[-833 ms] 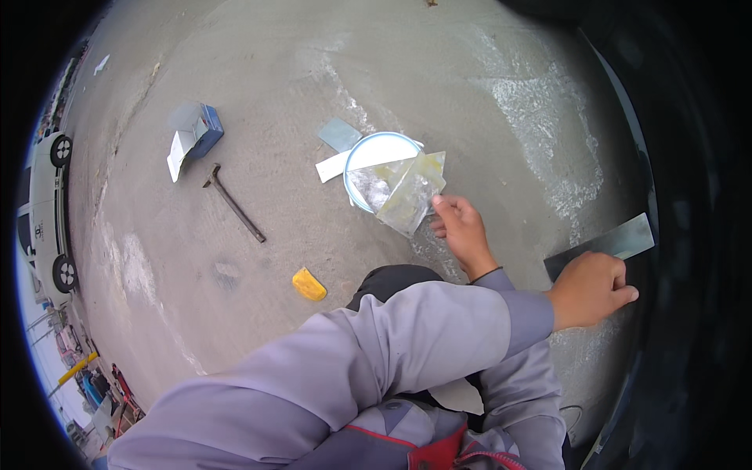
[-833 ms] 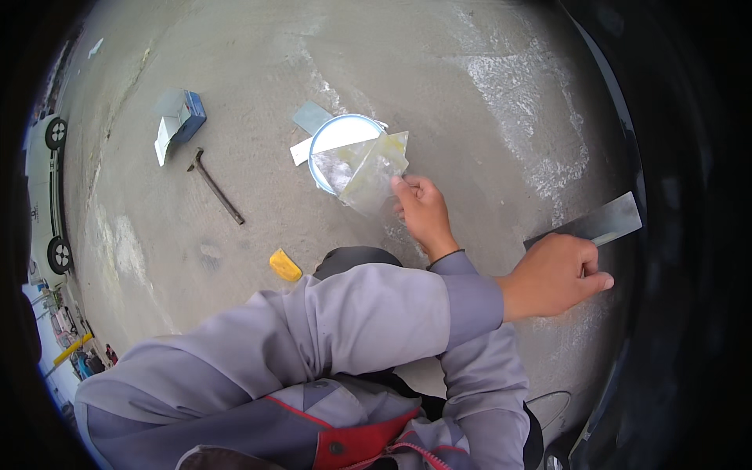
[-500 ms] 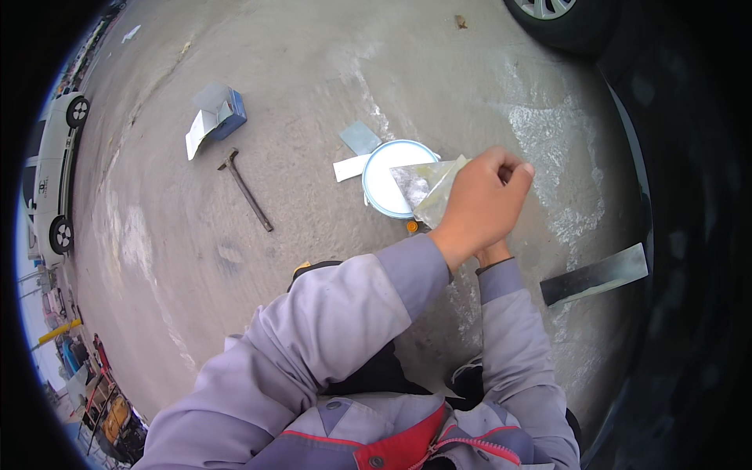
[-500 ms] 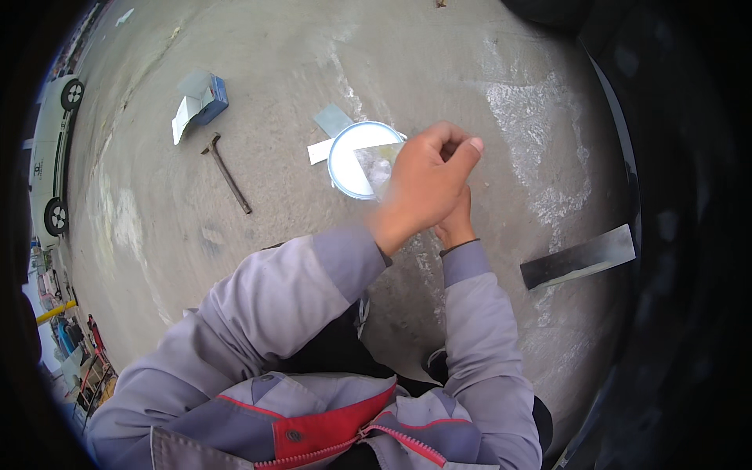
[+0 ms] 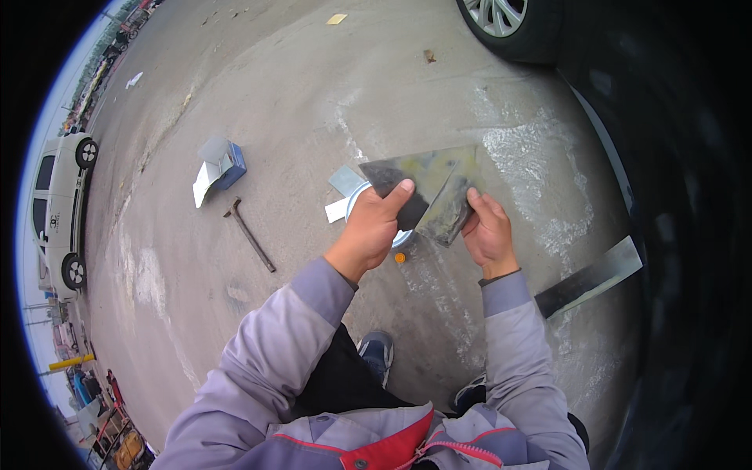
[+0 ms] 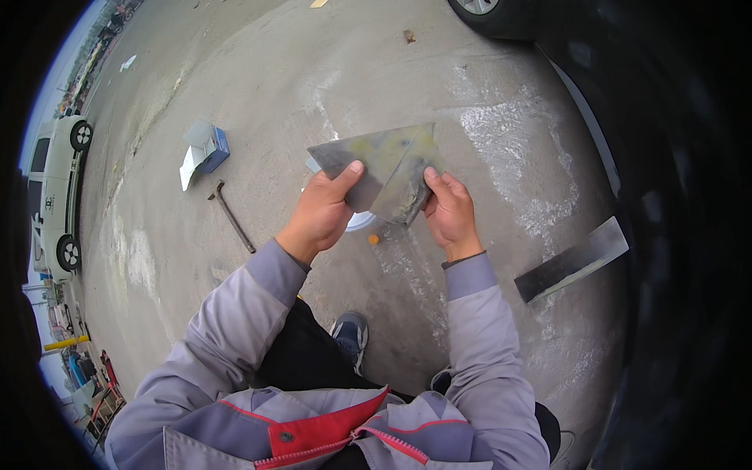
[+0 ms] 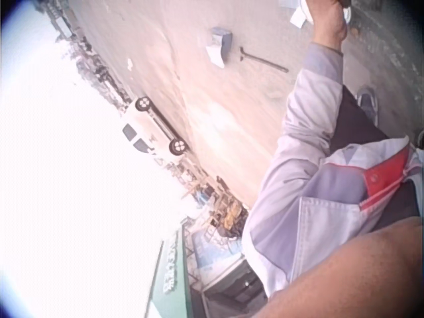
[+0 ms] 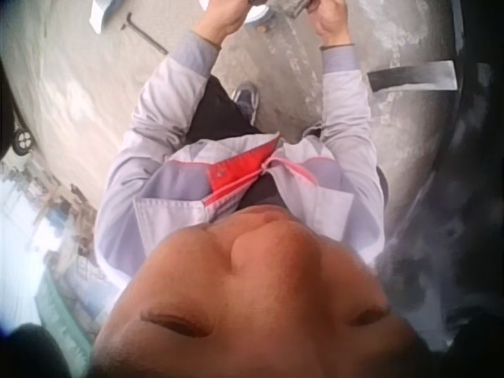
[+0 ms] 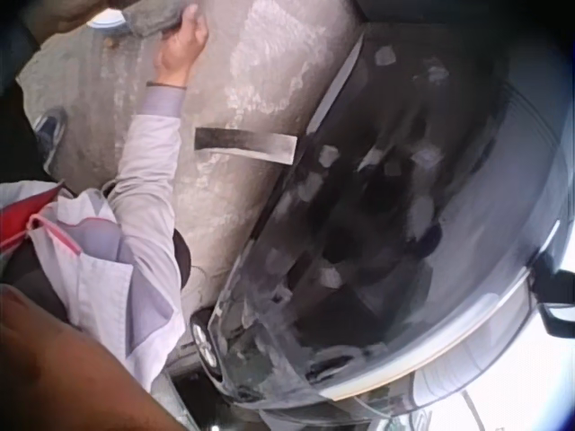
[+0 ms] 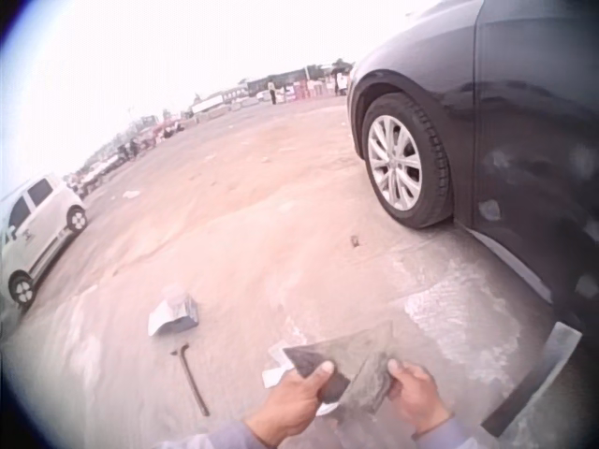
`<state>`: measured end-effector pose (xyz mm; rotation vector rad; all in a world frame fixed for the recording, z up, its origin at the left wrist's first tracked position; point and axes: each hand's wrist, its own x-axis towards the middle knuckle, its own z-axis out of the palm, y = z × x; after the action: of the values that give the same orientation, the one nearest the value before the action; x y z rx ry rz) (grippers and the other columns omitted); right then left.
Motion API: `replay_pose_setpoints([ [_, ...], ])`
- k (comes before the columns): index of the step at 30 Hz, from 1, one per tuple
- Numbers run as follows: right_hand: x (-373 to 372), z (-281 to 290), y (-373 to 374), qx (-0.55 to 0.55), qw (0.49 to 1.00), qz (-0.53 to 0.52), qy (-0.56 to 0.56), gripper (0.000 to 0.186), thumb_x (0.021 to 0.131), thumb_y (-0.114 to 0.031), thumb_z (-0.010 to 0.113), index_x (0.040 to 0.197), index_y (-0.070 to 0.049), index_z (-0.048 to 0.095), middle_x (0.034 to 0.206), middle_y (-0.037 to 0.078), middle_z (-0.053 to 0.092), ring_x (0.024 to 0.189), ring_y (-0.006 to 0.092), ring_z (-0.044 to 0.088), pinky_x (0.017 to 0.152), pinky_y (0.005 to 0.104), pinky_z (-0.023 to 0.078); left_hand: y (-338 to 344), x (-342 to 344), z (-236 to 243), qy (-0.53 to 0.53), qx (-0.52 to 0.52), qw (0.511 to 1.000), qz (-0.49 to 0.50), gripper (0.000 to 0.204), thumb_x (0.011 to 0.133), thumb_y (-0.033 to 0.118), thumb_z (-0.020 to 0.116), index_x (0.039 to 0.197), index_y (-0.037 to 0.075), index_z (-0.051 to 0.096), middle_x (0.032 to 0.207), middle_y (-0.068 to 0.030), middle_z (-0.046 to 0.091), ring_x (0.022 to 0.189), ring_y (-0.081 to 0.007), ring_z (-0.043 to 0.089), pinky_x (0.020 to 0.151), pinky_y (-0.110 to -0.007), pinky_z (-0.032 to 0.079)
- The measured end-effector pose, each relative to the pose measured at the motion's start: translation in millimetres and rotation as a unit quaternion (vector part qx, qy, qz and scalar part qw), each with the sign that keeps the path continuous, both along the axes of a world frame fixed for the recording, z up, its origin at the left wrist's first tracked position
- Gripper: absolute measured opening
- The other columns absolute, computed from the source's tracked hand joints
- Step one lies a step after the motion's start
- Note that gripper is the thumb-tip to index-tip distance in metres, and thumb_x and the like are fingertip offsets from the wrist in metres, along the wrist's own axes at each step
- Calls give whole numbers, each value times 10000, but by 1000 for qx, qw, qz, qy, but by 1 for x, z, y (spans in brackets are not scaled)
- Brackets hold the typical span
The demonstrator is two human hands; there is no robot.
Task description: The person inspects a dent on a car door, then uses a pneumatic sander to smooth the surface. They mix body filler on a metal sheet and prepare to apply it to the damaged area.
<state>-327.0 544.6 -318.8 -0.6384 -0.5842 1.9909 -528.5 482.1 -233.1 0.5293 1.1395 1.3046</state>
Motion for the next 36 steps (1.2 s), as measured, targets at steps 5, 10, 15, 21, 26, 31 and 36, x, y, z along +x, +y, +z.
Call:
replay_pose_setpoints([
  [5,41,-4,1,-116,978,-173,17,286,1089,-218,579,1291,-29,649,1235,66,719,1126,207,688,990,370,552,9,21,-9,127,0,992,-14,324,1103,282,577,1175,-2,714,1018,-53,741,902,-148,686,798,-334,558],
  [10,56,-9,-10,-95,973,-207,-34,293,1092,-283,601,1221,-32,680,1097,44,735,961,161,700,861,316,565,-5,44,-10,377,107,895,-212,296,1084,236,610,1269,24,703,914,-92,701,811,-152,648,744,-336,526],
  [15,33,5,-47,-39,982,-127,-132,330,1102,-313,589,1231,-23,676,1087,25,730,935,105,671,834,257,533,0,51,1,378,92,901,-192,292,1072,167,617,1334,61,691,960,-109,711,833,-218,662,782,-339,534],
  [21,48,39,-36,42,937,-253,-236,239,1096,-237,593,1132,-12,664,1003,11,701,888,66,606,797,247,494,3,44,9,385,120,901,-159,295,1065,118,598,1343,71,684,1101,-126,721,949,-224,676,841,-332,535],
  [26,55,51,-18,191,827,-267,-456,196,1090,-192,585,1028,-15,642,831,-28,628,731,42,526,637,243,429,5,48,-4,443,245,852,-131,343,1020,33,606,1354,70,675,1191,-147,715,1040,-286,696,917,-347,537],
  [31,53,61,-60,359,734,-142,-558,97,994,-81,665,1053,-31,723,842,83,642,715,163,594,651,317,487,10,28,-7,470,220,848,-110,487,904,-97,594,1356,64,674,1291,-162,690,1164,-358,665,1009,-380,520],
  [36,90,63,-6,561,489,-158,-649,219,860,-22,720,1075,-58,743,1000,114,677,870,315,658,757,391,545,9,17,-7,518,254,801,-158,705,690,-168,502,1325,71,692,1392,-158,646,1331,-377,567,1132,-444,463],
])
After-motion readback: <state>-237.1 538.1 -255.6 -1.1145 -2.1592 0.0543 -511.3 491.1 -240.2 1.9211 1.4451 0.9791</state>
